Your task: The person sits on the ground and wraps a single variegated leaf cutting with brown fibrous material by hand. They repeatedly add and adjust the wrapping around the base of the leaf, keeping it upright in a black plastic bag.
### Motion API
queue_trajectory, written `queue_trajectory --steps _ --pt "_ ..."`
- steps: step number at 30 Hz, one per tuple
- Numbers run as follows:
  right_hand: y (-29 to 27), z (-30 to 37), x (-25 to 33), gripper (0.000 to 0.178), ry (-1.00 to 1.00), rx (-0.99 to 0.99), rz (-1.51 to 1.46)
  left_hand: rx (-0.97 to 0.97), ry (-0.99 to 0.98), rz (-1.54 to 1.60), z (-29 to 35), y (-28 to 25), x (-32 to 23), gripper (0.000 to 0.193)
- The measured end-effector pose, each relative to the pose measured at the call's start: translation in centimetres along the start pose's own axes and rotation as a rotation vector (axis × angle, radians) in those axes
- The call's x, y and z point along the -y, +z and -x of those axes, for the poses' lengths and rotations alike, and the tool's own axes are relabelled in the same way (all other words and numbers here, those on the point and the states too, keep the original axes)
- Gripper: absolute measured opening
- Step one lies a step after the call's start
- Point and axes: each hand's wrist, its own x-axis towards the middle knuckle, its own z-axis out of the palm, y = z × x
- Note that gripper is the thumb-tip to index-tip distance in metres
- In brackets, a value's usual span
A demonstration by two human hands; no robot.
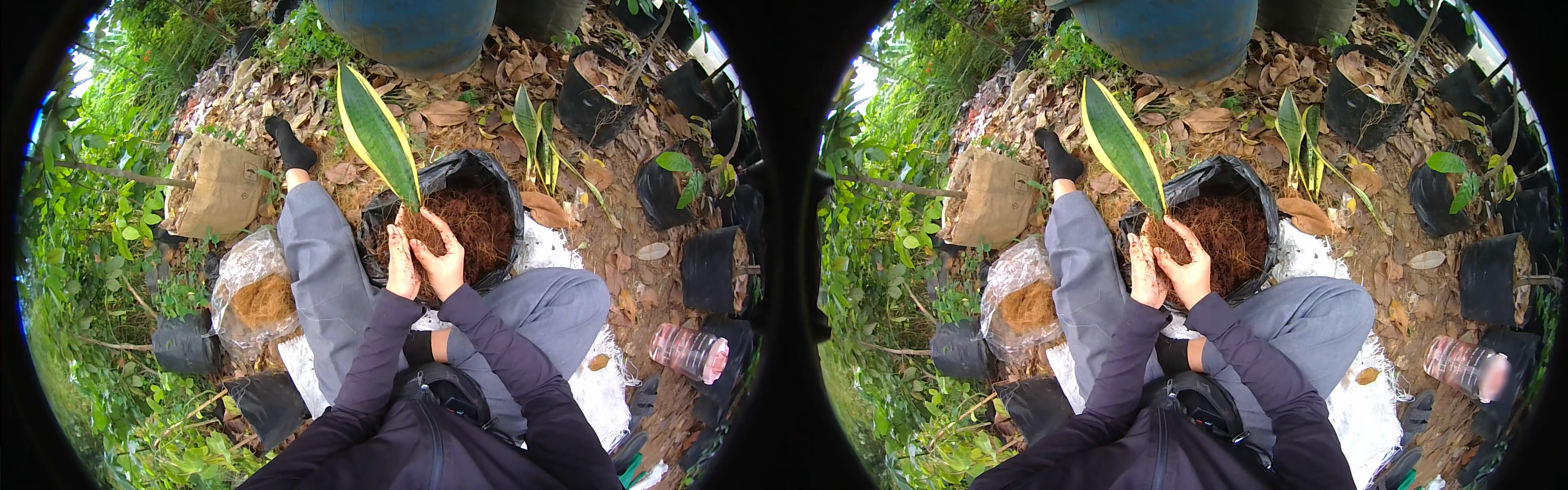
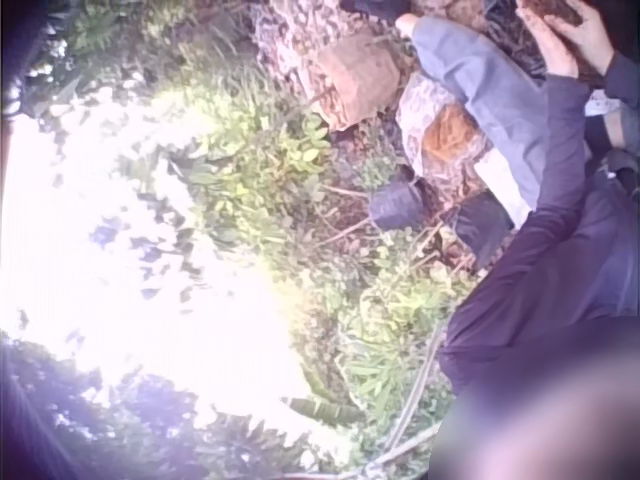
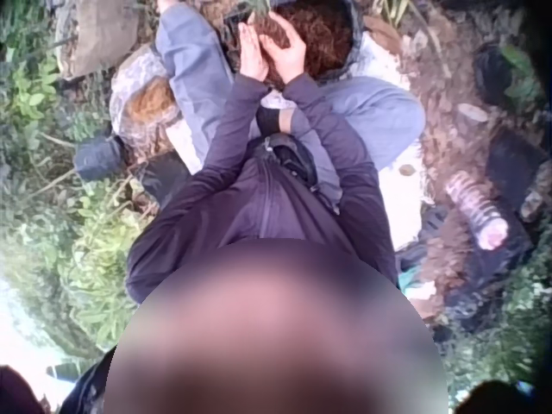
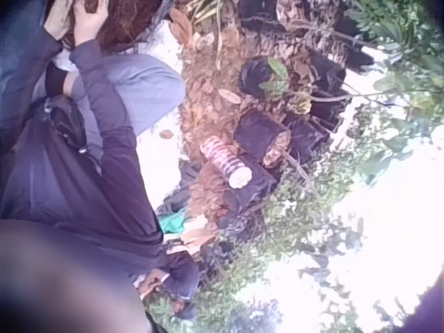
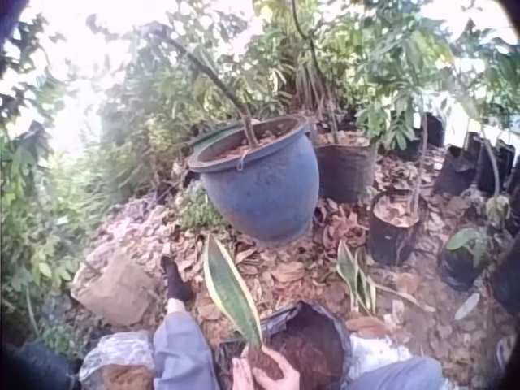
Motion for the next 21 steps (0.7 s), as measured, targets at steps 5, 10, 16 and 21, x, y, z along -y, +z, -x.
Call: queue_trajectory --steps 5,10,16,21 --pt "-0.8 -1.1 0.6 0.053 0.199 -0.014 -0.408 -0.114 0.057 -0.04 -1.4 -0.7 -1.4 0.051" --pt "-1.0 -1.3 0.4 0.053 0.246 0.005 -0.423 -0.222 0.079 -0.143 -1.9 -1.7 -0.9 0.044" --pt "-0.3 0.6 -0.1 0.051 -0.288 0.189 0.533 0.132 -0.13 0.489 -1.1 -2.4 1.2 0.064" --pt "0.1 1.3 -0.7 0.043 -0.579 0.216 1.178 -0.008 -0.099 0.511 -0.3 -4.4 1.9 0.059"
